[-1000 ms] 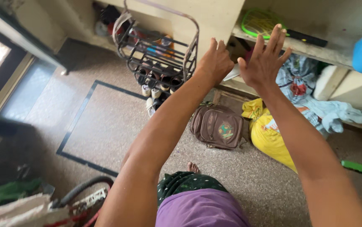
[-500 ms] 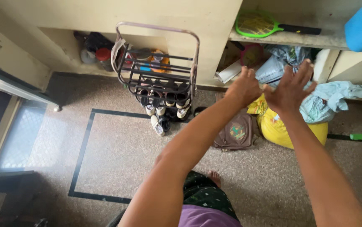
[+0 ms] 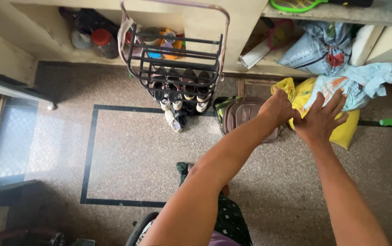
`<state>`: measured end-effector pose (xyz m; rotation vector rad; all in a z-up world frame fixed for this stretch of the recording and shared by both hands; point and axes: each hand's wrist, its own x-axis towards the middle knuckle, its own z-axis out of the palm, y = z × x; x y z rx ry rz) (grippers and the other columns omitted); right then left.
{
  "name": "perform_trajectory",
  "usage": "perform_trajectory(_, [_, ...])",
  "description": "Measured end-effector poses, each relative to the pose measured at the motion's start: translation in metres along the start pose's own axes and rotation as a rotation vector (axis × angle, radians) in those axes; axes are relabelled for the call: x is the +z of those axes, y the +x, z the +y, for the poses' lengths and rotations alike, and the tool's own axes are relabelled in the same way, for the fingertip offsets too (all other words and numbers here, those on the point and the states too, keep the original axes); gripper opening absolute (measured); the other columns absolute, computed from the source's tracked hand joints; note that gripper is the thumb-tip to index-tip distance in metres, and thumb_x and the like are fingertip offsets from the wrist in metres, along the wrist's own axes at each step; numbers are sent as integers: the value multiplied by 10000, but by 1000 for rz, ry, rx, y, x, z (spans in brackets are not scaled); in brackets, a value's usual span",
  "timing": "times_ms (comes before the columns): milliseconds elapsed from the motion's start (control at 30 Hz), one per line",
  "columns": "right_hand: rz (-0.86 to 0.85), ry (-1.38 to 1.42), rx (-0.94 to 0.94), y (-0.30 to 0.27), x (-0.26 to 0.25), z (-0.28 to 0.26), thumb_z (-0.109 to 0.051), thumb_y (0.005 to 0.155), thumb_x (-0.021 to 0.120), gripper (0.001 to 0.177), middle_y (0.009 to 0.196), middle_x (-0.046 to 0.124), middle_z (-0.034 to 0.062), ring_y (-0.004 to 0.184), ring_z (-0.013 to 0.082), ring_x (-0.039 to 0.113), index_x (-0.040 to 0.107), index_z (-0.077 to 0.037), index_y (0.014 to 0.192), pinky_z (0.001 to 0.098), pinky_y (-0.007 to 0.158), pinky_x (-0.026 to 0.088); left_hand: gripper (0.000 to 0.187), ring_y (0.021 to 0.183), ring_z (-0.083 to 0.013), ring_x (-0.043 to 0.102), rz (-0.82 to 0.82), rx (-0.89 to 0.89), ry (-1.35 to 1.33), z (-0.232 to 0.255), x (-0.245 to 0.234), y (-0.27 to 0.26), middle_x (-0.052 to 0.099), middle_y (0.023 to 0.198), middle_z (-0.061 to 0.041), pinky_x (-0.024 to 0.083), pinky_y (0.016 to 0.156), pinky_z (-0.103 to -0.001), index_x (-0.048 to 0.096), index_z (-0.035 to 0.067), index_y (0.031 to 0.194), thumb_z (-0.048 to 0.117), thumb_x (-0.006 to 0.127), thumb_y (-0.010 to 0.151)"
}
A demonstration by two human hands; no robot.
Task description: The person buttons a pink cardigan hanging on a wall hook, then picks up a black jacket, a brown sweater, and a black hoodie from a bed, placing each on the same hook. Finally, the person arranges shoes on a shoe rack and places a backpack and a bag on top of the rack.
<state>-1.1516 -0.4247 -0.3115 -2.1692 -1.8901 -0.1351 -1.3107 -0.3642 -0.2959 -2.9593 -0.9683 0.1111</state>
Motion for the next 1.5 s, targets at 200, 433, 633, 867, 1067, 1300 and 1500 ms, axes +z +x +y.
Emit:
perform_trajectory(200, [-118, -62, -38, -6, 40, -33, -533, 861, 713, 894, 1673, 143, 369, 1569, 508, 110, 409, -15, 1524, 781, 1117, 160, 391, 1274, -389, 577, -101, -86, 117, -6, 78, -18, 692, 1307, -108, 369, 1102, -629, 717, 160, 1335, 366, 480, 1103])
perform_trajectory(433, [-249, -53, -183, 19, 118, -97, -465, 834, 799, 925, 1667, 100, 320, 1559, 478, 61, 379, -37, 1538, 793, 1117, 146, 421, 1451, -418, 315, -151, -249, 90, -64, 138, -50, 414, 1570, -203, 309, 1124, -660, 649, 274, 1315, 321, 585, 902])
perform_trajectory(633, [-281, 37, -276, 18, 161, -138, -396, 796, 819, 918, 1677, 90, 298, 1555, 489, 83, 398, -50, 1534, 804, 1095, 145, 407, 1451, -454, 319, -68, -467, 181, -97, 215, -95, 467, 1517, -231, 287, 1099, -698, 715, 79, 1249, 299, 563, 943])
perform_trajectory(867, [-219, 93, -429, 16, 212, -162, -368, 827, 807, 894, 1685, 105, 305, 1562, 492, 90, 395, -25, 1543, 773, 1135, 159, 418, 1438, -464, 352, -116, -503, 176, -87, 303, -111, 500, 1495, -264, 307, 1097, -707, 692, 14, 1277, 246, 538, 966])
perform_trajectory(1067, [-171, 103, -544, 12, 267, -187, -362, 884, 785, 875, 1697, 107, 297, 1579, 465, 104, 385, -19, 1582, 722, 1192, 163, 525, 1419, -454, 355, 1, -506, 90, -79, 372, -112, 495, 1487, -238, 317, 1098, -674, 627, 25, 1361, 290, 512, 923])
perform_trajectory(1300, [-179, 113, -551, -2, 332, -210, -366, 857, 798, 928, 1678, 91, 314, 1564, 471, 110, 348, -9, 1585, 720, 1170, 154, 447, 1463, -435, 325, -128, -540, 149, -109, 409, -136, 483, 1519, -241, 287, 1124, -674, 682, 31, 1293, 284, 531, 957])
perform_trajectory(1500, [-249, 95, -488, -14, 367, -198, -347, 837, 797, 951, 1670, 91, 312, 1551, 477, 116, 319, -3, 1585, 725, 1148, 172, 405, 1464, -436, 318, -152, -590, 179, -133, 421, -153, 473, 1523, -230, 290, 1124, -667, 712, 26, 1244, 276, 529, 982])
